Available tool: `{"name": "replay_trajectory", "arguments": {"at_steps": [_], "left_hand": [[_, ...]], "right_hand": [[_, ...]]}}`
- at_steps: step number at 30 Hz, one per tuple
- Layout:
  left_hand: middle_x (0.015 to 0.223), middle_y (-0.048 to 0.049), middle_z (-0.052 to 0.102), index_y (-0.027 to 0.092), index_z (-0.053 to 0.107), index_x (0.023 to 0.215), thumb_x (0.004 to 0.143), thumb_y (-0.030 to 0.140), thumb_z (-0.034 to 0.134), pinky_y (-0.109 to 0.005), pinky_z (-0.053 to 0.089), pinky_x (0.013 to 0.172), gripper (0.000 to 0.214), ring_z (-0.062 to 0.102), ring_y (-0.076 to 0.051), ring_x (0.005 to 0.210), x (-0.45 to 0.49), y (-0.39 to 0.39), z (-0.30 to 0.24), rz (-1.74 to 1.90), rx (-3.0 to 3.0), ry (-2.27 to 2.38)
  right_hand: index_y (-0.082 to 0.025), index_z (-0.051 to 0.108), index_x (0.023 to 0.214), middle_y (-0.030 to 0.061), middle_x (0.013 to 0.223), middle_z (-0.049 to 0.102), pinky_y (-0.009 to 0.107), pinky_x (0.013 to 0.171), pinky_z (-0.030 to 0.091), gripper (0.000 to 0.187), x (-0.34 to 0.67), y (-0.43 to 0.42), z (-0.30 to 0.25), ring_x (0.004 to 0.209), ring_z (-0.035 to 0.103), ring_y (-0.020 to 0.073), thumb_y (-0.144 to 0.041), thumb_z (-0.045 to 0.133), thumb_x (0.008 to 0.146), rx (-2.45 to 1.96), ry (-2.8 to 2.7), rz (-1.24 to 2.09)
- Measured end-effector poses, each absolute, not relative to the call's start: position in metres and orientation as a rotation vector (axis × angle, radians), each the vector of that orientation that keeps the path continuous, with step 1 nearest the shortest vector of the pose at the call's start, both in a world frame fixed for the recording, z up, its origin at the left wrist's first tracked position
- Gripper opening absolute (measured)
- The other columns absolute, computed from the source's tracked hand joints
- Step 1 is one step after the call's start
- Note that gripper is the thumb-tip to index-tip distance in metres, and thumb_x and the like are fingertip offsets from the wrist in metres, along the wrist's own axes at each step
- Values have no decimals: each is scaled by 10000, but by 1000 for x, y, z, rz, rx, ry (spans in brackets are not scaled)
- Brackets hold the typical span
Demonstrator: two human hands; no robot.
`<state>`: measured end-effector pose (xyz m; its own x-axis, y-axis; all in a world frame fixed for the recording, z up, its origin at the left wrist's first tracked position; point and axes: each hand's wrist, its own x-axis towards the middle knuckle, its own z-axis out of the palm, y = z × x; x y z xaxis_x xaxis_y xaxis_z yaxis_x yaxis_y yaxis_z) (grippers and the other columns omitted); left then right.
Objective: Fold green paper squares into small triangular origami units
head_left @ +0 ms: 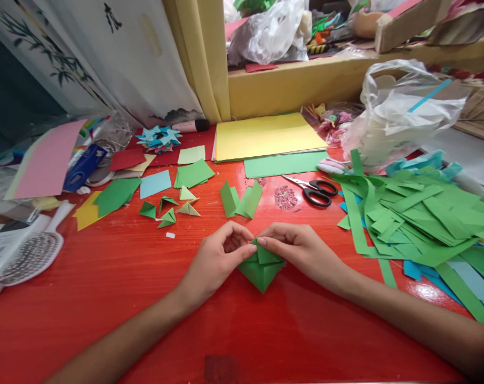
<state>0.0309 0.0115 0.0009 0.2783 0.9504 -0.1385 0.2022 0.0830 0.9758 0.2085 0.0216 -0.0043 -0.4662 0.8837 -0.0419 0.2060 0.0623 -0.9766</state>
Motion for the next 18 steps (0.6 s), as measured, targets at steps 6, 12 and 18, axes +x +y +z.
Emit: {"name": "replay_trajectory", "arguments": {"at_steps": [6, 12, 18], "left_hand": [[671, 28, 508, 163, 530, 710, 762, 279, 593, -210, 376, 584, 143, 467, -100, 644, 30, 11, 4, 799, 1362, 1226], [732, 31, 506, 176, 520, 769, 791, 275, 569, -198, 386, 623, 112, 480, -95, 700, 31, 13, 4, 815, 1361, 1172], [751, 19, 535, 195, 551, 789, 809, 312, 553, -208, 393, 605, 119, 503, -113, 705, 28, 13, 6, 834, 1465, 1151]], "right_hand": [[-154, 605, 787, 10, 720, 579, 213, 550, 388, 222, 208, 24, -2, 654, 517, 124, -361, 541, 836, -1090, -1728, 1540], [-155, 573, 717, -8, 638, 518, 206, 499, 365, 236, 208, 24, -2, 575, 473, 104, -342, 519, 848, -1106, -1719, 1493], [-166, 524, 678, -25, 603, 468, 213, 480, 336, 280, 208, 22, -4, 544, 431, 100, -397, 527, 834, -1157, -1573, 1476]]}}
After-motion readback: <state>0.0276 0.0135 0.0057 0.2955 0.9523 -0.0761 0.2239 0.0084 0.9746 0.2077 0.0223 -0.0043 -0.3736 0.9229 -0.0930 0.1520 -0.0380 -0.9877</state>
